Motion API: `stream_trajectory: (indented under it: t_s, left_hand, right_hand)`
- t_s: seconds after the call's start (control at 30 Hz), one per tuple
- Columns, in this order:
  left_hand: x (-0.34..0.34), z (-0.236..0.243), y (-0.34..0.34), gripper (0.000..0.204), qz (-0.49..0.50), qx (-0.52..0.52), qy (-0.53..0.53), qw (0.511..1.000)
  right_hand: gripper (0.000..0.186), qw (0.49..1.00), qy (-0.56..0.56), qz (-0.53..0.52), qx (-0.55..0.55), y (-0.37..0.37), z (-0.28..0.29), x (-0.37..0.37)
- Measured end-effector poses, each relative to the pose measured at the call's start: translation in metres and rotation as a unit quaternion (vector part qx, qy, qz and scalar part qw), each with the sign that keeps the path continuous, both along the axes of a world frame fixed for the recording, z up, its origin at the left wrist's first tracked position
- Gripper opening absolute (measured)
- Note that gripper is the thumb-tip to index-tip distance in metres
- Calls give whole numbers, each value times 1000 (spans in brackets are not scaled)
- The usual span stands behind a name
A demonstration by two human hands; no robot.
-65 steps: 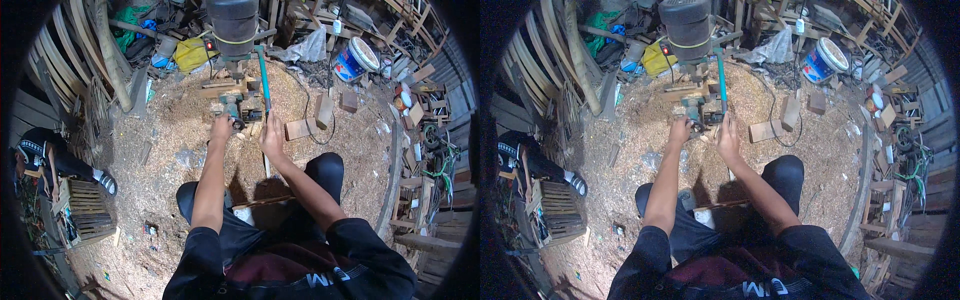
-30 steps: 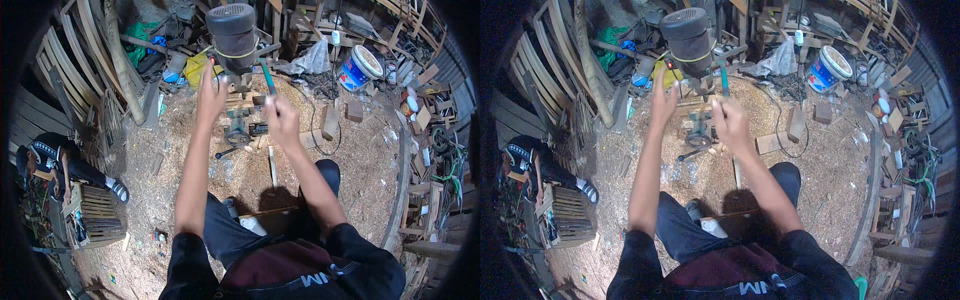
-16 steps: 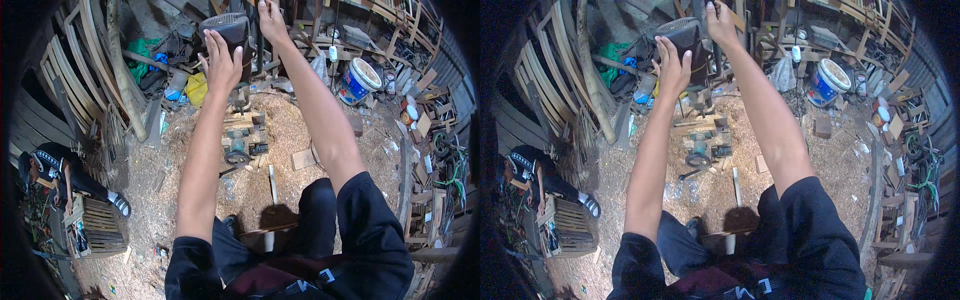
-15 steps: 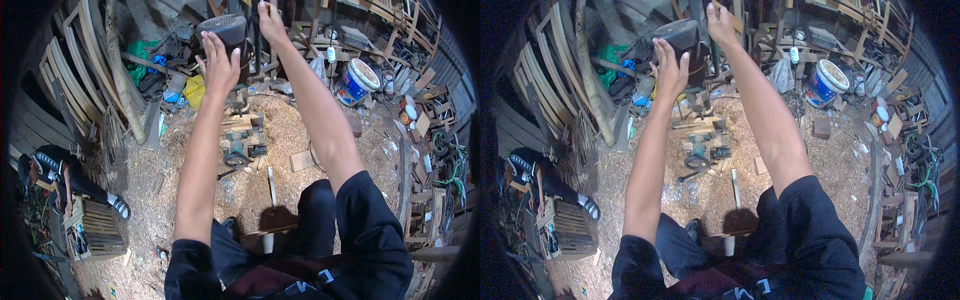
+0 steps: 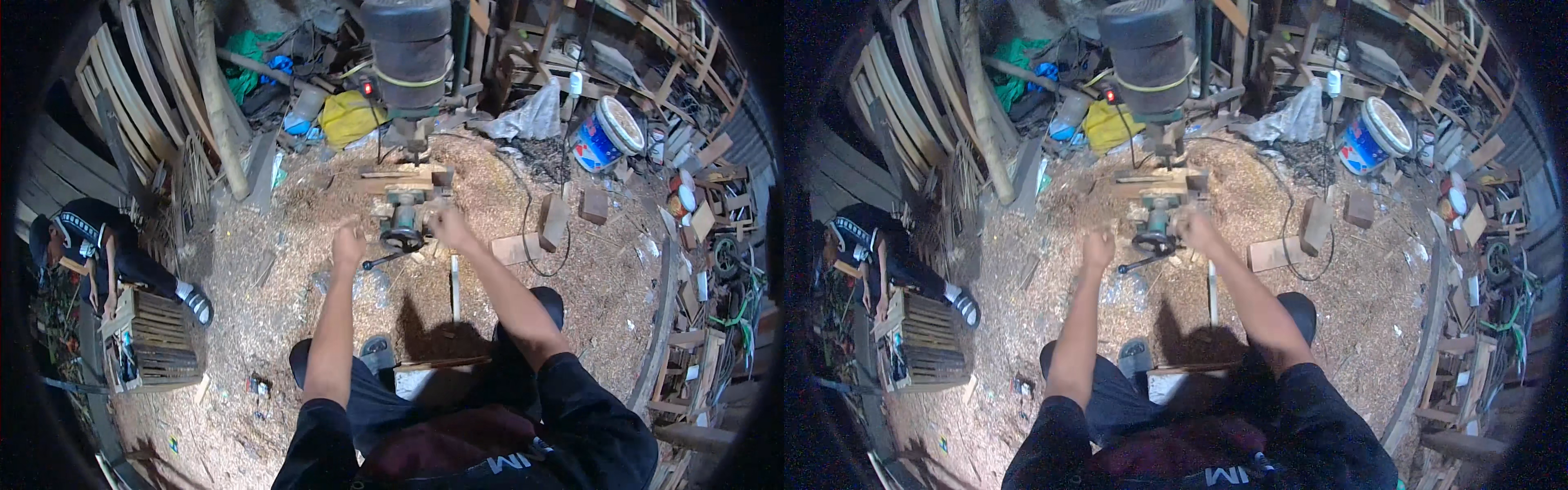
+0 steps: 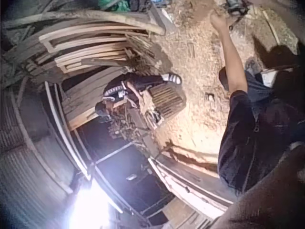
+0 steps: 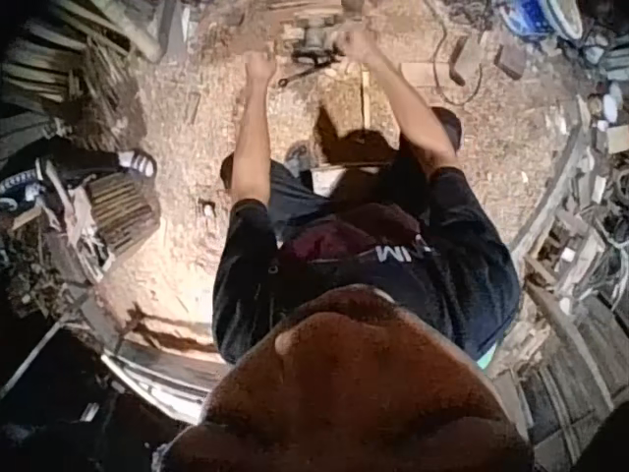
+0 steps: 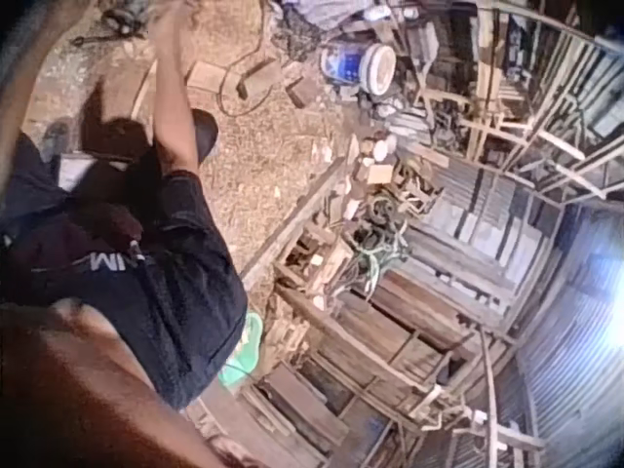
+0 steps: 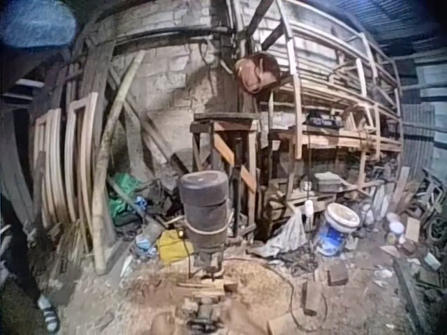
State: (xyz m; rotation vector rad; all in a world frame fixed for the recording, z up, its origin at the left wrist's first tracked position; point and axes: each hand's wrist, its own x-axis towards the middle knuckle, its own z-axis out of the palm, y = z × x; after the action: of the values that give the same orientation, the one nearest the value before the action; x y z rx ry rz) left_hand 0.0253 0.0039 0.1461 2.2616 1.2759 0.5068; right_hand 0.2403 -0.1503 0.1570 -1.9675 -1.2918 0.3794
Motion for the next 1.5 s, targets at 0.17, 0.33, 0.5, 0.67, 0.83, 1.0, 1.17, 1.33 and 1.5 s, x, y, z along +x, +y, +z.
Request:
stream_trajectory:
  t_s: [0.17,0.33,0.5,0.67,0.83,1.0,1.17,1.33,1.5]
  left_hand:
    - [-28,-85,-2,28,0,-86,114,990]
    - [-30,-121,2,24,-52,-87,173,980]
    - [-26,-165,-2,17,-41,-67,144,986]
    - [-26,-191,9,30,-37,-75,184,979]
    - [-27,-202,9,26,-31,-88,178,980]
    - [-27,-208,11,16,-37,-51,180,982]
    - [-34,-189,7,25,-70,-96,191,974]
    - [-29,-112,11,35,-21,-64,58,996]
    - [34,47,38,37,-74,53,-220,971]
  right_hand:
    - [27,993,-62,87,-53,8,-61,-40]
    - [19,988,-104,94,-71,12,-61,-36]
    - [19,987,-125,81,-51,11,-69,-37]
    - [38,986,-132,82,-52,13,-74,-36]
    - [27,988,-110,93,-48,13,-76,-36]
    - [27,984,-126,111,-55,17,-78,-37]
    - [26,992,-58,86,-72,16,-65,-35]
    - [28,994,-13,76,-83,19,-19,-9]
    - [28,980,116,-95,127,27,78,40]
